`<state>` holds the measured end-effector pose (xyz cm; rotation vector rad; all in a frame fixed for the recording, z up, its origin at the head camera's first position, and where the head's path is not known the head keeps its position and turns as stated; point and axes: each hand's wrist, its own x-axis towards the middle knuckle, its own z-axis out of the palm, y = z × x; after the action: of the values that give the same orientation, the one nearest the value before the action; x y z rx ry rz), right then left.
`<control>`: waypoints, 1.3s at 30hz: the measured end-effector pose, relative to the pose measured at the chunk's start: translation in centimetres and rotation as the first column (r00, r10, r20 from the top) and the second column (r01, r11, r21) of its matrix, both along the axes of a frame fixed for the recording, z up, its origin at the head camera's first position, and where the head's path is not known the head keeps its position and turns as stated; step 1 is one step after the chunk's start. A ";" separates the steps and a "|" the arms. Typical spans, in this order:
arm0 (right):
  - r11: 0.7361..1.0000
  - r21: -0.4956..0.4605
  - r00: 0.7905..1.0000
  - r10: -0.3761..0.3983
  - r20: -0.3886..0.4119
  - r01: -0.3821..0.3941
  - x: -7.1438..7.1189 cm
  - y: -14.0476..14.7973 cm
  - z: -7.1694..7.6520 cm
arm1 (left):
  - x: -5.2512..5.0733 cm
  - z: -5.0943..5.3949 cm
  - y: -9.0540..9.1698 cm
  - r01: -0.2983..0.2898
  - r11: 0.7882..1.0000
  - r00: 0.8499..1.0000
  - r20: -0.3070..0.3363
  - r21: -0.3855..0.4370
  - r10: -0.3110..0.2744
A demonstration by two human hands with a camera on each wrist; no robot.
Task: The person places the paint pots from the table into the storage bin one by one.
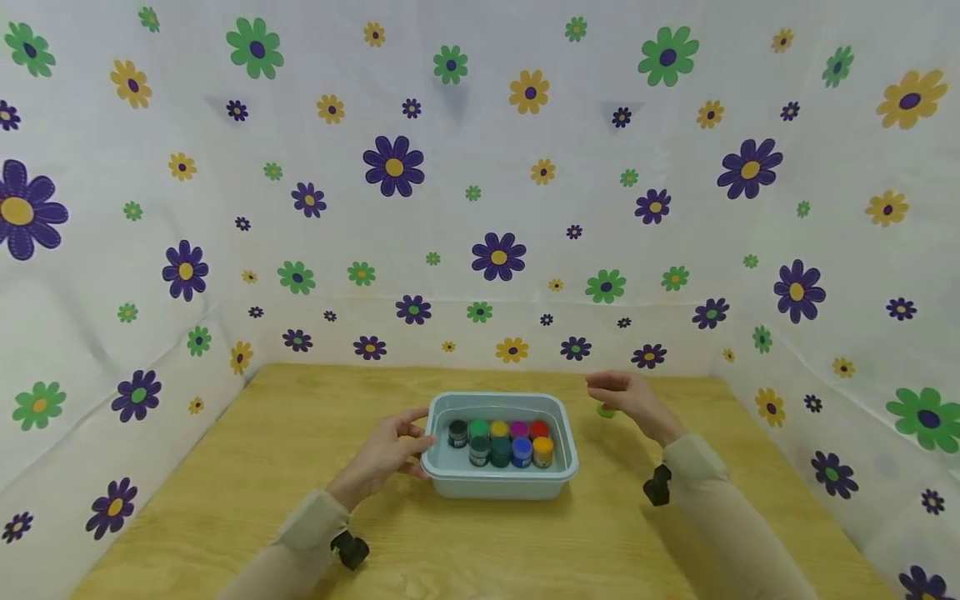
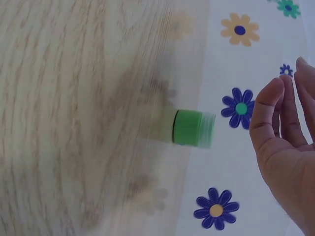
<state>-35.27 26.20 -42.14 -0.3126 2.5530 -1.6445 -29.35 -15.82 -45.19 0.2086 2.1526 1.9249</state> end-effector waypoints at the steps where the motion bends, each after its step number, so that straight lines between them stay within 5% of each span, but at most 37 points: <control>1: 1.000 -0.012 1.000 -0.003 0.001 0.003 0.0 0.3 -0.3 | 0.1 -0.1 0.0 0.003 1.000 1.000 -0.001 0.002 -0.003; 13: 0.997 0.063 0.998 -0.048 -0.030 0.050 -1.5 1.5 -1.1 | 0.3 -0.2 0.0 -0.009 1.000 1.000 -0.016 0.006 0.009; 26: 0.977 0.196 0.996 -0.075 -0.050 0.083 -1.6 2.0 -2.1 | 0.4 -0.2 0.0 -0.013 1.000 1.000 -0.014 0.002 0.013; 39: 0.971 0.220 0.996 -0.086 -0.026 0.090 -2.1 1.7 -3.0 | 0.3 -0.1 0.1 -0.027 1.000 1.000 -0.009 -0.010 0.027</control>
<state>-37.36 27.87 -45.17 -0.1978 2.7658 -1.3681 -29.04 -15.76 -45.26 0.1869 2.1812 1.9306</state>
